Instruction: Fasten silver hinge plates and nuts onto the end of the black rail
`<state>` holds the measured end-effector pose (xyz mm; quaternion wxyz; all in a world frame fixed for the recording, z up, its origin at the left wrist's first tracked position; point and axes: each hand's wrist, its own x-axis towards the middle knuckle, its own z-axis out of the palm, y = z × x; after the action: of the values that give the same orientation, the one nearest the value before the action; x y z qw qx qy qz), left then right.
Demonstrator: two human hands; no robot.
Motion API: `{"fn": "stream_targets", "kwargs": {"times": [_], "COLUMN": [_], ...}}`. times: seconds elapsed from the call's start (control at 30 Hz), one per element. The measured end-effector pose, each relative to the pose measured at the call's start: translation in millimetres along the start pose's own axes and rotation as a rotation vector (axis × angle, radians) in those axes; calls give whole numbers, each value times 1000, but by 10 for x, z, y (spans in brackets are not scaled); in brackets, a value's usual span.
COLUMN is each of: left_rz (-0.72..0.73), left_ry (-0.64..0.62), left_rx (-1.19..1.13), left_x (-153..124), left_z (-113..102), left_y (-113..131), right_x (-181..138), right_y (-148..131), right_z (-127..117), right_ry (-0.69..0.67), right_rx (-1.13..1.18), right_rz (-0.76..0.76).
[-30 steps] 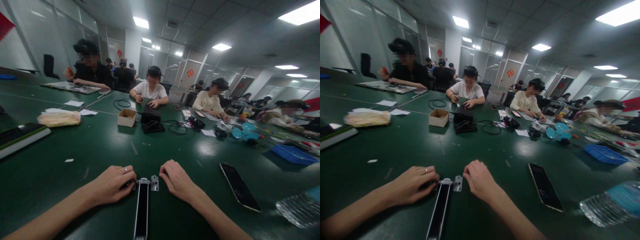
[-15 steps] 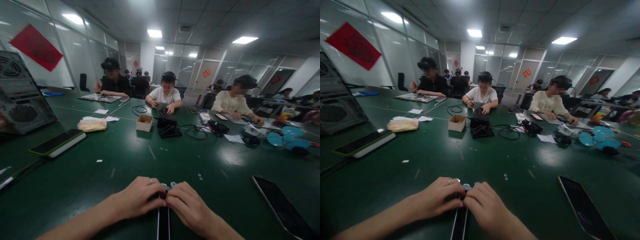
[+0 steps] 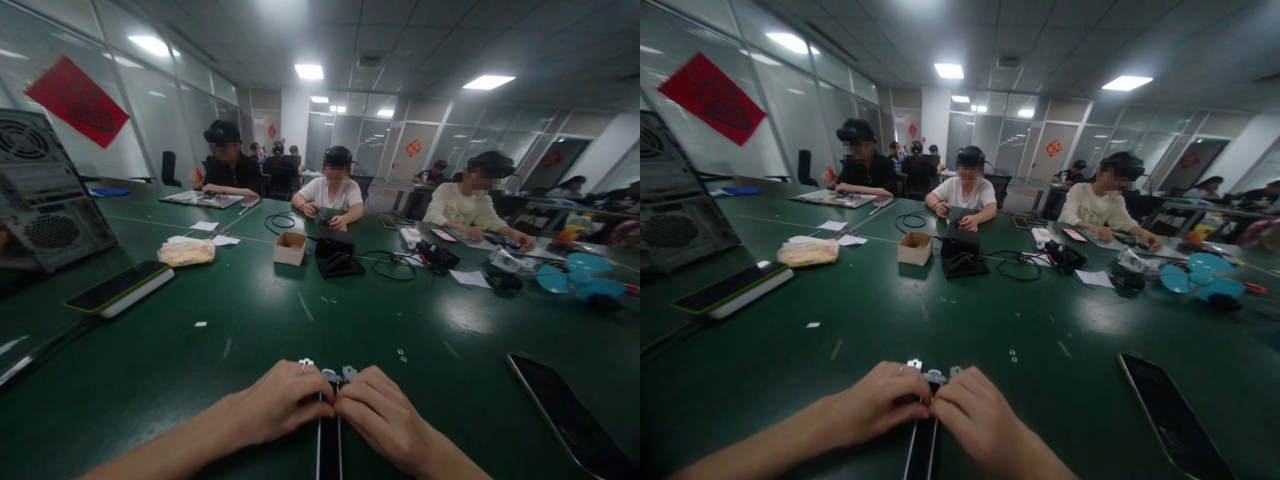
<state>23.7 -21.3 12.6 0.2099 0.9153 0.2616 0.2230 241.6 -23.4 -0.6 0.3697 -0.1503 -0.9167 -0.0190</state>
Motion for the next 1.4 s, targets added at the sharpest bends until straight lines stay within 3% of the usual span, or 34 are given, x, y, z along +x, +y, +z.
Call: {"fn": "stream_targets", "kwargs": {"times": [0.8,0.97,1.13,1.4], "left_rz": [23,3,-106,-243], "left_ry": [-17,7,17,-58], "left_rx": [43,13,34,70], "left_x": [-11,-3,-6,-1], "left_z": [-44,-100,-194,-289], "left_y": [-34,-108,-224,-295], "right_x": [52,1,-82,-96], "right_y": [8,104,217,210], "right_z": [-22,1,26,23], "right_ry": [72,109,122,-77], "right_rx": [-37,-72,-71,-25], "right_rz": [-4,109,343,509]}}
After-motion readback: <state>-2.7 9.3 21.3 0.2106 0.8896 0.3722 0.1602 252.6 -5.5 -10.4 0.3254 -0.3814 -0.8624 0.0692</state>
